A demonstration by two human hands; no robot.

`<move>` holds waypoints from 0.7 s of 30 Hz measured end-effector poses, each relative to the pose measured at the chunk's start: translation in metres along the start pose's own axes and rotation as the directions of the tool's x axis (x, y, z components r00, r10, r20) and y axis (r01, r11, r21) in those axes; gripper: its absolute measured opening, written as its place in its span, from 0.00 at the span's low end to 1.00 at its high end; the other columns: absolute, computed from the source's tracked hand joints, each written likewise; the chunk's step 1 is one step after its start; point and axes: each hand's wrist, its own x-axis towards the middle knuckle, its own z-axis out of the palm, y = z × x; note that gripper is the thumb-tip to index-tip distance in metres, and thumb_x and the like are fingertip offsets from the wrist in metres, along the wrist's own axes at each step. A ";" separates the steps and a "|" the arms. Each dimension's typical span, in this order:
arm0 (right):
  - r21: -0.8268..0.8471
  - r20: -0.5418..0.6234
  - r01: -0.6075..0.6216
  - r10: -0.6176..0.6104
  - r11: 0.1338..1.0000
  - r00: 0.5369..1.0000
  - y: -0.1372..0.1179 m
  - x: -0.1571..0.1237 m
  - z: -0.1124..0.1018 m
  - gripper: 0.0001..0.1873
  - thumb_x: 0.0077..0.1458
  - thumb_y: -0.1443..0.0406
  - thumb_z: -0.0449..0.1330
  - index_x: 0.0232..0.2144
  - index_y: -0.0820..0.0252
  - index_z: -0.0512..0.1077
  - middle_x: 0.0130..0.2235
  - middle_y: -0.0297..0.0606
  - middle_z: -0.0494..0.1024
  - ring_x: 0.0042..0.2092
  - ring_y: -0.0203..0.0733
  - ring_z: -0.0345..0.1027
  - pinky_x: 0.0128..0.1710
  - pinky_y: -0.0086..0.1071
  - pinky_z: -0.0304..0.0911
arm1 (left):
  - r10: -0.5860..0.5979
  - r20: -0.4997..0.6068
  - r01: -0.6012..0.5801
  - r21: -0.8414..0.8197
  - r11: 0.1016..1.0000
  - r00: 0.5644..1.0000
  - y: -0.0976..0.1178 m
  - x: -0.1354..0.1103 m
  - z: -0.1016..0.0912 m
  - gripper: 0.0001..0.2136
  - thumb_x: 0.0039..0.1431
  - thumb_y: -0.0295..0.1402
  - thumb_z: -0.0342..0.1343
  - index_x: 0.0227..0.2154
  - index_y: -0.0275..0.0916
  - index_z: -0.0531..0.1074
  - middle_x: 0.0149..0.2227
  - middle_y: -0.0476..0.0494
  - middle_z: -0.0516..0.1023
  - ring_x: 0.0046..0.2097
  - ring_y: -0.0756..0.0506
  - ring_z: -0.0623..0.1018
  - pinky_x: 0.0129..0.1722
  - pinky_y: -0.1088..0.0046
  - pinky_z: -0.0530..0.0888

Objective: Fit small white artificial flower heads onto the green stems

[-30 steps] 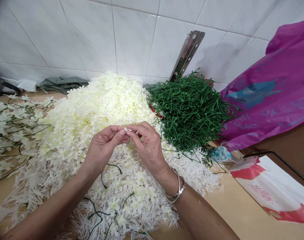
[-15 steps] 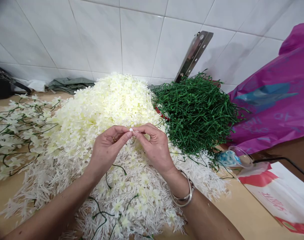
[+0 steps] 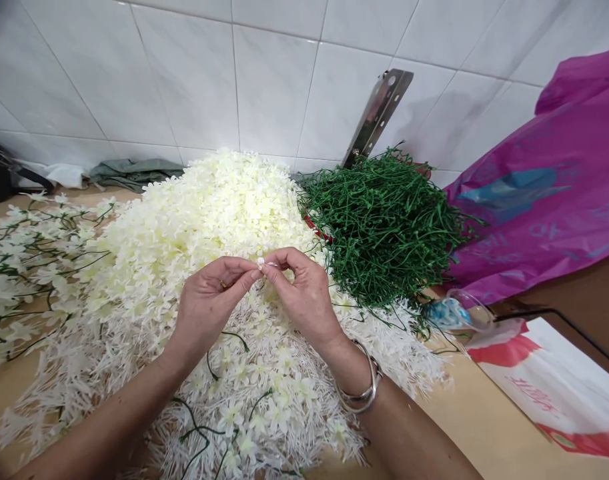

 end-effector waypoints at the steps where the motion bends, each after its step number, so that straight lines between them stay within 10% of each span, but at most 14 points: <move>1: 0.011 0.016 -0.014 0.014 1.000 1.000 0.000 0.001 0.000 0.03 0.55 0.63 0.67 0.32 0.56 0.79 0.32 0.33 0.80 0.35 0.40 0.72 0.39 0.35 0.65 | -0.019 -0.004 0.019 -0.036 0.999 1.000 0.000 0.001 0.000 0.05 0.55 0.32 0.69 0.34 0.40 0.81 0.33 0.50 0.86 0.36 0.50 0.82 0.40 0.76 0.76; 15: 0.259 0.072 -0.128 0.113 0.957 0.991 0.007 0.000 0.001 0.06 0.54 0.61 0.71 0.33 0.54 0.78 0.30 0.29 0.78 0.33 0.35 0.70 0.35 0.30 0.64 | 0.041 -0.005 -0.040 0.070 0.997 0.999 0.026 0.008 -0.014 0.02 0.60 0.32 0.68 0.36 0.41 0.83 0.36 0.47 0.85 0.39 0.47 0.82 0.43 0.71 0.78; 19: 0.319 0.126 -0.181 0.148 0.930 0.981 0.002 0.002 0.002 0.09 0.52 0.60 0.73 0.32 0.55 0.78 0.29 0.30 0.81 0.34 0.36 0.75 0.39 0.32 0.67 | 0.274 -0.357 -0.309 -0.045 0.950 0.893 0.057 0.024 -0.036 0.08 0.62 0.29 0.66 0.42 0.47 0.82 0.37 0.51 0.82 0.39 0.50 0.81 0.48 0.71 0.78; 21: 0.345 0.145 -0.244 0.205 0.906 0.968 0.002 0.002 0.004 0.12 0.51 0.58 0.74 0.31 0.55 0.77 0.28 0.30 0.81 0.34 0.37 0.76 0.40 0.32 0.67 | 0.152 -0.422 -0.224 -0.125 0.967 0.894 0.058 0.026 -0.040 0.07 0.60 0.29 0.68 0.41 0.45 0.82 0.37 0.51 0.81 0.38 0.51 0.80 0.47 0.73 0.78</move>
